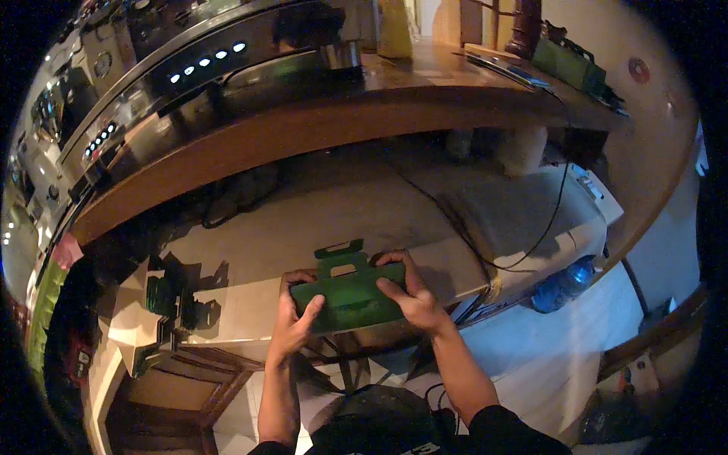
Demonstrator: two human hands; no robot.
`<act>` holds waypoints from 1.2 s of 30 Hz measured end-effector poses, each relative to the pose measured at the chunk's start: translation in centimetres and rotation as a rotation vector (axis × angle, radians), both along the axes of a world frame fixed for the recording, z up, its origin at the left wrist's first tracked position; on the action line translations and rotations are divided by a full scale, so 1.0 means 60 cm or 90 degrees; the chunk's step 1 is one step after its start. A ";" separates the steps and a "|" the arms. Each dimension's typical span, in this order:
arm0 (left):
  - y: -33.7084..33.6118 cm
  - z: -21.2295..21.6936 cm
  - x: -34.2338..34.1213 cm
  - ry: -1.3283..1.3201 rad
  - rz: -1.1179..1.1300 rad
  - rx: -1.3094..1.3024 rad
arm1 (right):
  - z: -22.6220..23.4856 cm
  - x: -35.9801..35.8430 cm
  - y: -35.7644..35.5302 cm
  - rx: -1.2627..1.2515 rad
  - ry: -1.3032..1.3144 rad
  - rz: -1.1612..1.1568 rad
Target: The person folds and assembles green and tan cardboard food containers by hand on a counter.
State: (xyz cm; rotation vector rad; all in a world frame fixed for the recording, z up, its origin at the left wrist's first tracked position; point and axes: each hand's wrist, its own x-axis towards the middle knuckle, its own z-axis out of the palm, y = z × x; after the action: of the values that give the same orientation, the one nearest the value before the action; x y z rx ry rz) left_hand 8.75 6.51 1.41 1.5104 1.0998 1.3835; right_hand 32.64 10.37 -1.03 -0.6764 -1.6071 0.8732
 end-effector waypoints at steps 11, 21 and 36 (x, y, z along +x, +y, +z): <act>0.012 0.004 -0.008 -0.041 -0.064 -0.018 | -0.008 -0.031 0.012 -0.002 0.032 -0.095; 0.012 0.008 -0.019 0.014 -0.017 0.030 | 0.019 0.005 0.018 0.058 -0.143 -0.056; 0.009 0.011 -0.009 0.068 0.002 0.121 | 0.040 -0.010 -0.014 0.026 -0.130 -0.109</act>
State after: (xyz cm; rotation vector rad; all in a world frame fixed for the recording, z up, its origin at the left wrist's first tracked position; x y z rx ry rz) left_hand 8.23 7.07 2.04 1.7366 1.0584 1.4582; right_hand 32.06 9.52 1.36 -0.8836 -1.7146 0.6621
